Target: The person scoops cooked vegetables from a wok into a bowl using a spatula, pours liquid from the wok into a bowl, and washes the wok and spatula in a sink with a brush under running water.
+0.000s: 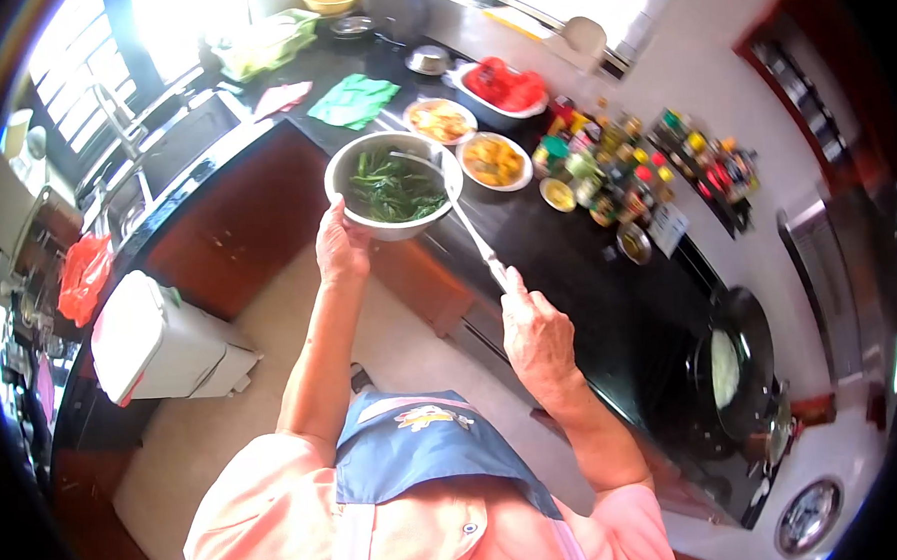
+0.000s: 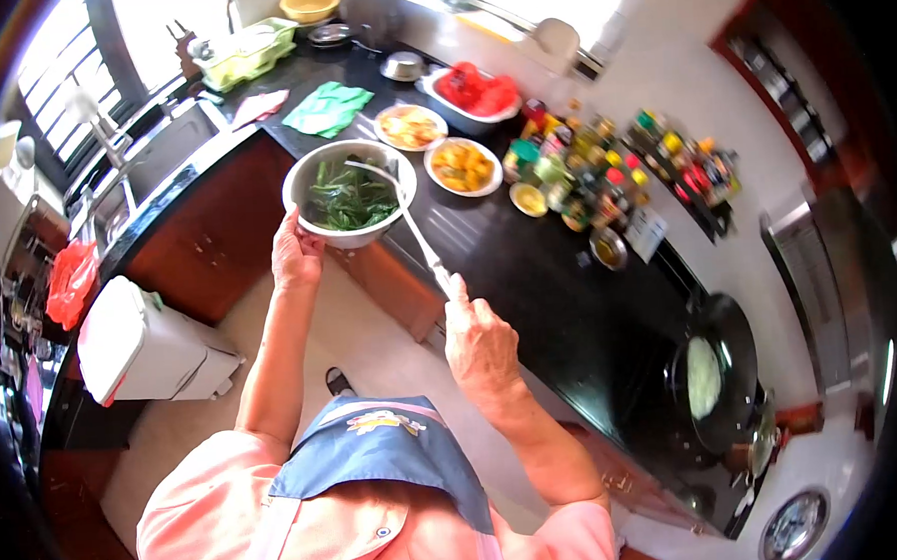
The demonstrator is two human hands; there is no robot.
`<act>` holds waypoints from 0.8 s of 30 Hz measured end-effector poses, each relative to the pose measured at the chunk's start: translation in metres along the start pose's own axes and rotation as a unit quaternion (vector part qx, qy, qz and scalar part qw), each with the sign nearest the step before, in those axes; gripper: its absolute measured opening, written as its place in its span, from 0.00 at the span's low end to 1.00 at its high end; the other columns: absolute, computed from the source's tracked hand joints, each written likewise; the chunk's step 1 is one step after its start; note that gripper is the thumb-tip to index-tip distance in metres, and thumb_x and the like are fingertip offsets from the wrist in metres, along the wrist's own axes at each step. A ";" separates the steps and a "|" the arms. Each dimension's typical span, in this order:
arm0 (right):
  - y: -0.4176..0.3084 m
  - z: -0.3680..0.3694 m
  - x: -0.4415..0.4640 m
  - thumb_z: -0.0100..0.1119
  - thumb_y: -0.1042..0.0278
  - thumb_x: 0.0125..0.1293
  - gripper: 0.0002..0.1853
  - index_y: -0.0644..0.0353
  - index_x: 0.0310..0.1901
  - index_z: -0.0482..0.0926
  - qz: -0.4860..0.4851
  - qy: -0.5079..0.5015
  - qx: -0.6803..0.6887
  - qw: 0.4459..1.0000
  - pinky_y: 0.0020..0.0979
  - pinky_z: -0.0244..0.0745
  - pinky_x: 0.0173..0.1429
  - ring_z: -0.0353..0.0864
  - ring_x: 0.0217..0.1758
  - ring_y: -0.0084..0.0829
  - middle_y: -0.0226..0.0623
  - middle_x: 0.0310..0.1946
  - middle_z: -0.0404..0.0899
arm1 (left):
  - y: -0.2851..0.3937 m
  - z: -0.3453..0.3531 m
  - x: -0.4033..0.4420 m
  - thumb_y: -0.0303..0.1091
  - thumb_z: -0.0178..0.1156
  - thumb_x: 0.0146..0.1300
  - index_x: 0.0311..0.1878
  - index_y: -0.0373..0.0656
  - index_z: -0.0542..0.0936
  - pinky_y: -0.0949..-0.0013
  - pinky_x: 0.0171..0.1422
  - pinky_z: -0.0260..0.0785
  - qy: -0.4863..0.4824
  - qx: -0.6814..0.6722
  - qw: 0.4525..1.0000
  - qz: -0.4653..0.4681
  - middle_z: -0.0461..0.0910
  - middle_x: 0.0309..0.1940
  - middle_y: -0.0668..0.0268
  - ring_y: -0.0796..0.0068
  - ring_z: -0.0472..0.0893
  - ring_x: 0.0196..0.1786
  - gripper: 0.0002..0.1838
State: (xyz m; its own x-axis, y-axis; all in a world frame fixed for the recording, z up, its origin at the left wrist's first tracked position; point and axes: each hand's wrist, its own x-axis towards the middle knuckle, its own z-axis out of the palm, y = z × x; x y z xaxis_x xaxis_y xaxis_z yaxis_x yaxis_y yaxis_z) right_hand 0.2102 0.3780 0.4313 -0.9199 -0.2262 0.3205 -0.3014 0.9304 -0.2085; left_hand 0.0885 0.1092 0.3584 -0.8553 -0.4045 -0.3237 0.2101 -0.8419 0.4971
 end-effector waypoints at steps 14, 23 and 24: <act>-0.204 0.152 0.208 0.60 0.67 0.69 0.19 0.61 0.60 0.77 -0.202 -0.039 0.199 0.958 0.43 0.78 0.38 0.82 0.35 0.47 0.44 0.32 0.80 | 0.250 -0.142 0.179 0.36 0.59 0.71 0.47 0.45 0.79 0.68 0.46 0.77 0.065 -0.036 0.983 0.170 0.84 0.37 0.70 0.75 0.83 0.40 0.07; -0.241 0.238 0.335 0.57 0.63 0.71 0.16 0.62 0.55 0.78 -0.093 -0.173 0.409 0.891 0.44 0.78 0.39 0.84 0.37 0.53 0.51 0.37 0.84 | 0.295 -0.150 0.305 0.36 0.57 0.73 0.56 0.42 0.77 0.62 0.59 0.75 0.144 -0.011 0.971 0.188 0.83 0.49 0.66 0.71 0.82 0.52 0.13; -0.241 0.246 0.353 0.58 0.63 0.71 0.15 0.63 0.54 0.79 -0.072 -0.208 0.400 0.890 0.44 0.78 0.39 0.84 0.37 0.53 0.51 0.36 0.84 | 0.294 -0.149 0.326 0.36 0.57 0.73 0.56 0.42 0.77 0.62 0.59 0.75 0.150 -0.009 0.970 0.191 0.83 0.49 0.67 0.71 0.82 0.52 0.13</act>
State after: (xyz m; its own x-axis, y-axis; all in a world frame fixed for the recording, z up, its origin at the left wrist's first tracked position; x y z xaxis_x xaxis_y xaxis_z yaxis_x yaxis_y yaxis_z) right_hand -0.1035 0.0026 0.3680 -0.8203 -0.5685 0.0623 -0.3534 0.4183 -0.8367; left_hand -0.0583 -0.3233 0.2795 -0.5373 -0.7718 -0.3400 0.4951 -0.6150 0.6137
